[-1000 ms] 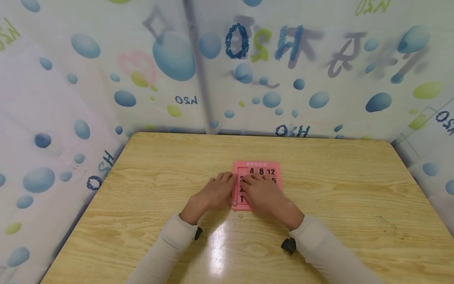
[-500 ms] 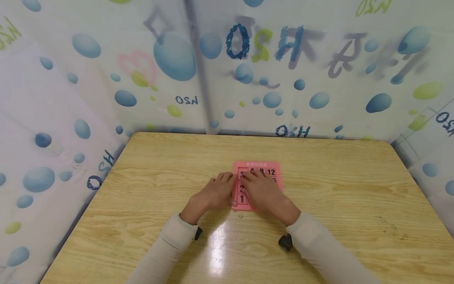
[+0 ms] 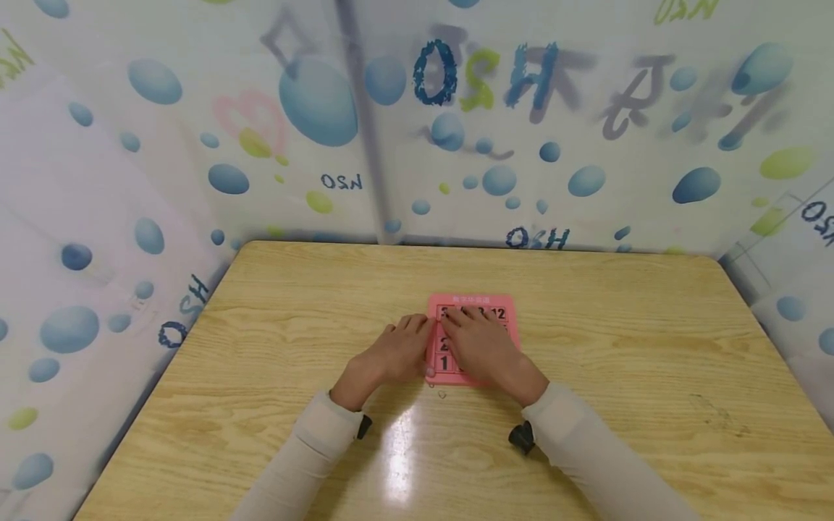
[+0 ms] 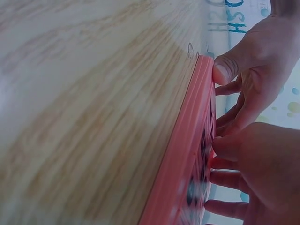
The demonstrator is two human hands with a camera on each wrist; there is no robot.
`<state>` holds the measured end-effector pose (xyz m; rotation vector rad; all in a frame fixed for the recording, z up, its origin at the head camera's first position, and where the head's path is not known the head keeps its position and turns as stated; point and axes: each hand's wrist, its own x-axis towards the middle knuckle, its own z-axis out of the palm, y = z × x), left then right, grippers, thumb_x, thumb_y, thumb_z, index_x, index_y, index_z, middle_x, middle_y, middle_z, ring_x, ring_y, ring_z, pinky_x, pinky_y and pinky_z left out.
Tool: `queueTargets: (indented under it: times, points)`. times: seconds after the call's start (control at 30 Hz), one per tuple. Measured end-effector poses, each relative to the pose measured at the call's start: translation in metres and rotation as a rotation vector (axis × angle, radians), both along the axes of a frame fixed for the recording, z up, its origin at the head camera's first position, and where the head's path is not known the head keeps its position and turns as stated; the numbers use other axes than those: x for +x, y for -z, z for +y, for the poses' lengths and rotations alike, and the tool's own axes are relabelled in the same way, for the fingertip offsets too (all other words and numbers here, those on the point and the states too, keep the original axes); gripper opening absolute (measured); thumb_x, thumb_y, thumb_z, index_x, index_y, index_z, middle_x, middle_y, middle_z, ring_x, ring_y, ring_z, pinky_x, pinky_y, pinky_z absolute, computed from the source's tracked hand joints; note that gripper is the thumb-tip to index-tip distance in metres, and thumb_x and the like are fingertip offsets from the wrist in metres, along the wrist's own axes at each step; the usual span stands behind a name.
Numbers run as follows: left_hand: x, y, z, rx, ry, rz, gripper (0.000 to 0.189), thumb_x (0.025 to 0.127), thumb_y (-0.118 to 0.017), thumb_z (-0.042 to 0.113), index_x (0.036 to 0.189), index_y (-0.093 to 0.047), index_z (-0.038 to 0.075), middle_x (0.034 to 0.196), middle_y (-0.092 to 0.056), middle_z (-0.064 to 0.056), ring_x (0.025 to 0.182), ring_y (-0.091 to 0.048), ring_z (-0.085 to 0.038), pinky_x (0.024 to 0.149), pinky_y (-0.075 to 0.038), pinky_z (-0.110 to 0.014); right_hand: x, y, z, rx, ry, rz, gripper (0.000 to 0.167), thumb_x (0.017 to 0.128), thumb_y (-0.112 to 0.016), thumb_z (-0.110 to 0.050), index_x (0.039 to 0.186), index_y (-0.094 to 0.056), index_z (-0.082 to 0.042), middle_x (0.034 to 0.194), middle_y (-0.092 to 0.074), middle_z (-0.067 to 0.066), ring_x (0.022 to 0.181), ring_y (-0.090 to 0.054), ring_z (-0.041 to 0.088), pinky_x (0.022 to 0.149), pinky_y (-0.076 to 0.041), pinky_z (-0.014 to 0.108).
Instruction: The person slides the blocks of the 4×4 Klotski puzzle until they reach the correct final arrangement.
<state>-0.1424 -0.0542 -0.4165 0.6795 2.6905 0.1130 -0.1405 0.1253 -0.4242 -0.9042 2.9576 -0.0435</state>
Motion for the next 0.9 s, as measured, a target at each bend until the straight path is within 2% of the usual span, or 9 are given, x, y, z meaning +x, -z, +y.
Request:
queueTargets:
  times: [0.4,0.63,0.8,0.9]
  points:
    - [0.001,-0.001,-0.001,0.018,-0.004,-0.001,0.087,0.092,-0.065,0.046,0.158,-0.022,0.009,0.158,-0.029,-0.009,0.147,-0.027,-0.026,0.114,-0.033,-0.048,0.000,0.002,0.005,0.001,-0.017,0.000,0.049,0.104,-0.049,-0.033,0.147,-0.049,-0.010,0.153,-0.044,0.011,0.139,-0.043,0.035,0.108,-0.037,0.062]
    - [0.001,0.000,-0.001,0.032,-0.001,0.002,0.087,0.092,-0.065,0.045,0.158,-0.022,0.009,0.157,-0.031,-0.009,0.147,-0.028,-0.027,0.114,-0.033,-0.048,0.006,-0.002,0.008,-0.007,-0.065,0.037,0.042,0.102,-0.054,-0.031,0.137,-0.059,-0.008,0.143,-0.055,0.012,0.133,-0.050,0.036,0.104,-0.042,0.059]
    - [0.001,0.000,-0.001,0.035,-0.004,0.001,0.087,0.091,-0.066,0.045,0.158,-0.022,0.009,0.157,-0.031,-0.010,0.147,-0.028,-0.027,0.113,-0.034,-0.048,0.015,-0.003,0.009,-0.041,-0.120,0.093,0.036,0.099,-0.059,-0.028,0.128,-0.066,-0.006,0.133,-0.061,0.011,0.126,-0.055,0.033,0.098,-0.047,0.056]
    - [0.001,0.000,-0.001,0.037,-0.007,0.000,0.088,0.091,-0.066,0.046,0.158,-0.022,0.008,0.157,-0.031,-0.011,0.147,-0.028,-0.027,0.114,-0.033,-0.048,0.020,-0.005,0.008,-0.050,-0.135,0.095,0.031,0.098,-0.061,-0.026,0.121,-0.070,-0.008,0.127,-0.065,0.008,0.122,-0.057,0.030,0.098,-0.048,0.055]
